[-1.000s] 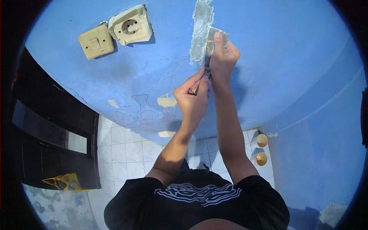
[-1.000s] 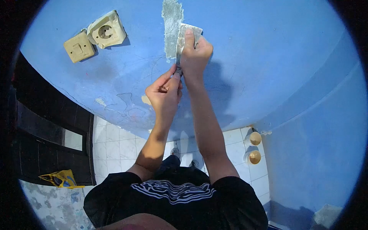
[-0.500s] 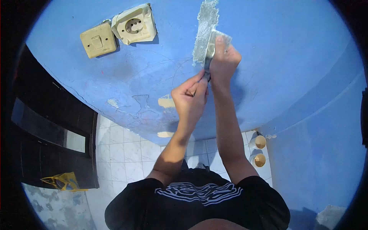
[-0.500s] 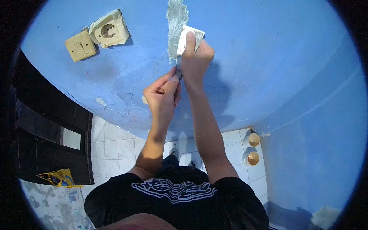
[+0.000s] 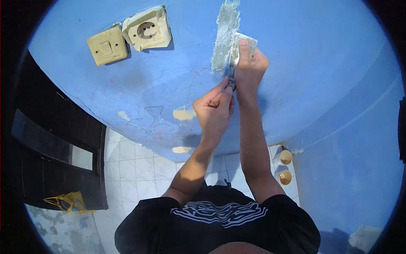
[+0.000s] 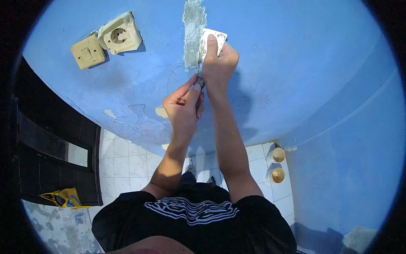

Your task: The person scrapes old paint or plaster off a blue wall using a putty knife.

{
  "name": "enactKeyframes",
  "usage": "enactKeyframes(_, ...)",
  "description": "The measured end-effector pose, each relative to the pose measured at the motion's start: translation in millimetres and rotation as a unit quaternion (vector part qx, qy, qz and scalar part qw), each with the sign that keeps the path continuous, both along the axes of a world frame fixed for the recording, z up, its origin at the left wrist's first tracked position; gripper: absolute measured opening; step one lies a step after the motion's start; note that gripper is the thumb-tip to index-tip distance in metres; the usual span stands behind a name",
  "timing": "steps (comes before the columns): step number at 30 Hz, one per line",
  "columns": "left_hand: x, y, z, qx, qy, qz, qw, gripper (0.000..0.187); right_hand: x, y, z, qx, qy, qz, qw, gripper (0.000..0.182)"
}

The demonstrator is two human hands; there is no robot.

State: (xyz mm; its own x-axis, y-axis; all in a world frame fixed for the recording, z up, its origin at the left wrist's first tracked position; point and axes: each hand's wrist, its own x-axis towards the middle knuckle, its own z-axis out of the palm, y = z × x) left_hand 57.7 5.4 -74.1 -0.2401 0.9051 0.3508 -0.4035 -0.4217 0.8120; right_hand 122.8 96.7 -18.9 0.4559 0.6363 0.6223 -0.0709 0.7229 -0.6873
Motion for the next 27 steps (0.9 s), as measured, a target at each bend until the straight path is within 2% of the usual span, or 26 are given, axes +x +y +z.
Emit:
enactKeyframes(2, 1, -3, 3, -0.009, 0.002, 0.005, 1.0, 0.028, 1, -1, -2, -0.011, 0.007, -0.001, 1.0, 0.03)
enactKeyframes(4, 0, 0, 11, -0.028, -0.006, -0.01, 1.0, 0.029, 6, 4, 0, 0.004, -0.055, -0.044, 0.998, 0.03)
enactKeyframes(7, 7, 5, 13, 0.016, -0.024, -0.018, 0.999, 0.03, 9, 4, 13, 0.005, -0.008, 0.018, 1.0, 0.031)
enactKeyframes(11, 2, -2, 2, -0.001, -0.022, -0.012, 1.0, 0.03, 6, 6, -7, 0.021, -0.013, -0.014, 1.0, 0.032)
enactKeyframes(13, 3, -3, 6, -0.017, -0.016, -0.023, 0.999, 0.03, 12, 12, -8, -0.01, -0.085, -0.043, 0.995, 0.028)
enactKeyframes(16, 4, 1, 0, 0.007, -0.015, -0.023, 1.0, 0.03, 13, 12, -9, -0.016, -0.089, -0.045, 0.995, 0.027)
enactKeyframes(19, 1, -4, 4, 0.001, 0.007, 0.0, 1.0, 0.03, 6, 9, -9, 0.012, -0.037, -0.003, 0.999, 0.028)
enactKeyframes(22, 4, 1, 20, 0.006, -0.002, -0.009, 1.0, 0.03, 9, 9, 10, -0.01, -0.027, -0.017, 0.999, 0.032)
enactKeyframes(25, 2, -1, 7, -0.006, 0.003, -0.003, 1.0, 0.03, 5, 8, -3, 0.029, -0.015, 0.008, 0.999, 0.031)
enactKeyframes(27, -1, -1, 5, -0.004, 0.008, -0.006, 1.0, 0.03, 4, 12, -10, 0.032, -0.029, -0.011, 0.999, 0.03)
